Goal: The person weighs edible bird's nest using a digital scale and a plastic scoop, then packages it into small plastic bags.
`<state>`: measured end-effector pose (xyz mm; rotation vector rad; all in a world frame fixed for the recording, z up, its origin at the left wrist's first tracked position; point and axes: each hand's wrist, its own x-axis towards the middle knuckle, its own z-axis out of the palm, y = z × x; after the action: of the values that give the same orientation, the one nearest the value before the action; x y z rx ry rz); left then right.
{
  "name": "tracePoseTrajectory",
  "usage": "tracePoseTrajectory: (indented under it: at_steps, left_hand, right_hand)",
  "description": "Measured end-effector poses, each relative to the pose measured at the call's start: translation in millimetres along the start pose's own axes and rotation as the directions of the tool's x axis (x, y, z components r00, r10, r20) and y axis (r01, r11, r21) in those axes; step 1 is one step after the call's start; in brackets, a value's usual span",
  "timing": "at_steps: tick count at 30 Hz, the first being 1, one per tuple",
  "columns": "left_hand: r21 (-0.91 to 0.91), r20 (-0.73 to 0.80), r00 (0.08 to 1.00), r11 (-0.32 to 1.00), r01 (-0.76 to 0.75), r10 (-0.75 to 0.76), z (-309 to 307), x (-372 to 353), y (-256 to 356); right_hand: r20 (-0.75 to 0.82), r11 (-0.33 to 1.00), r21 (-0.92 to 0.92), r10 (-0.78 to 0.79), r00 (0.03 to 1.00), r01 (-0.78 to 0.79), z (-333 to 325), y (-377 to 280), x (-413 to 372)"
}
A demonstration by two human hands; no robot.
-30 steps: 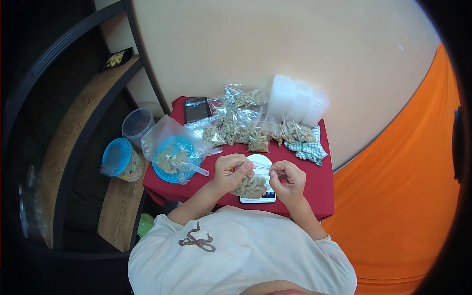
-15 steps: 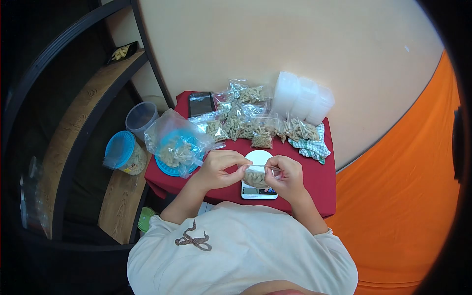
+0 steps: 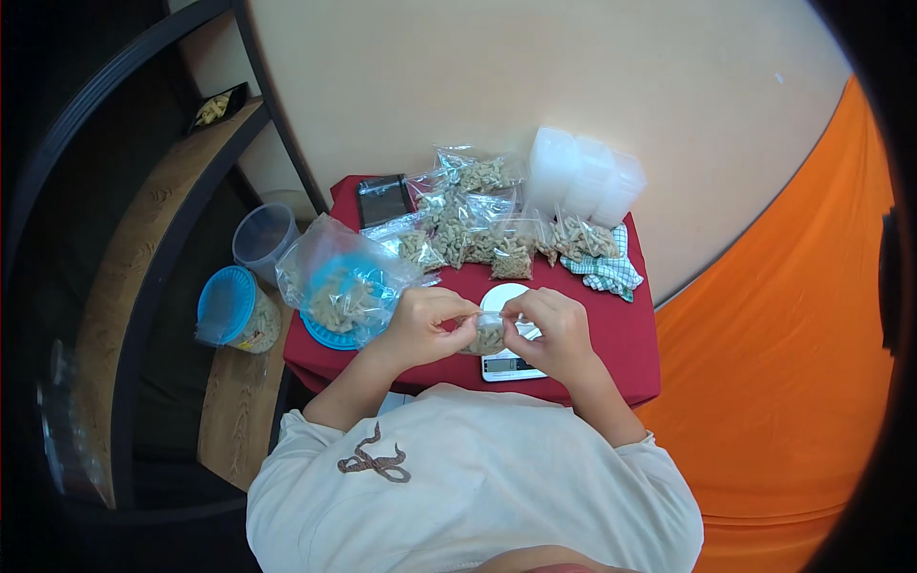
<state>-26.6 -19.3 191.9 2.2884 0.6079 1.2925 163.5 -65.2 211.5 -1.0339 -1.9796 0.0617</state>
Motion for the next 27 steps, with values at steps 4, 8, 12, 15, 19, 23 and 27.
tracePoseTrajectory:
  at_steps: [4, 8, 12, 15, 19, 23, 27]
  left_hand:
    - [-0.031, 0.053, 0.998, 0.999, -0.028, 0.029, -2.2, 2.5, -3.4]
    - [-0.041, 0.127, 0.990, 0.997, -0.060, 0.064, -7.9, 2.7, -13.2]
    - [-0.039, 0.102, 0.989, 0.994, -0.105, 0.109, -12.0, 3.0, -16.0]
    - [-0.119, 0.047, 0.997, 0.992, -0.048, 0.054, -14.6, 4.7, -20.3]
    - [-0.208, -0.032, 0.999, 0.977, -0.050, 0.044, -16.3, 9.7, -24.5]
    - [-0.445, -0.017, 0.985, 0.884, 0.147, -0.172, -6.7, 5.3, -25.2]
    - [-0.450, -0.041, 0.980, 0.880, 0.154, -0.192, -0.5, 0.7, -33.4]
  right_hand:
    - [0.064, 0.995, -0.099, -0.017, 0.998, 0.023, 9.7, -6.9, 4.8]
    - [0.070, 0.987, -0.163, 0.001, 0.998, 0.010, 20.5, -13.1, 6.7]
    - [0.042, 0.983, -0.184, 0.023, 0.999, -0.015, 26.0, -16.1, 9.6]
    - [-0.051, 0.992, -0.116, 0.043, 0.998, -0.049, 20.5, -15.8, 14.1]
    - [-0.074, 0.978, 0.040, 0.208, 0.975, -0.205, 11.5, -12.5, 11.7]
    - [-0.080, 0.982, 0.023, 0.191, 0.978, -0.190, 6.3, -16.3, 11.5]
    - [-0.073, 0.964, -0.266, 0.008, 0.997, -0.027, 0.3, -17.9, 13.5]
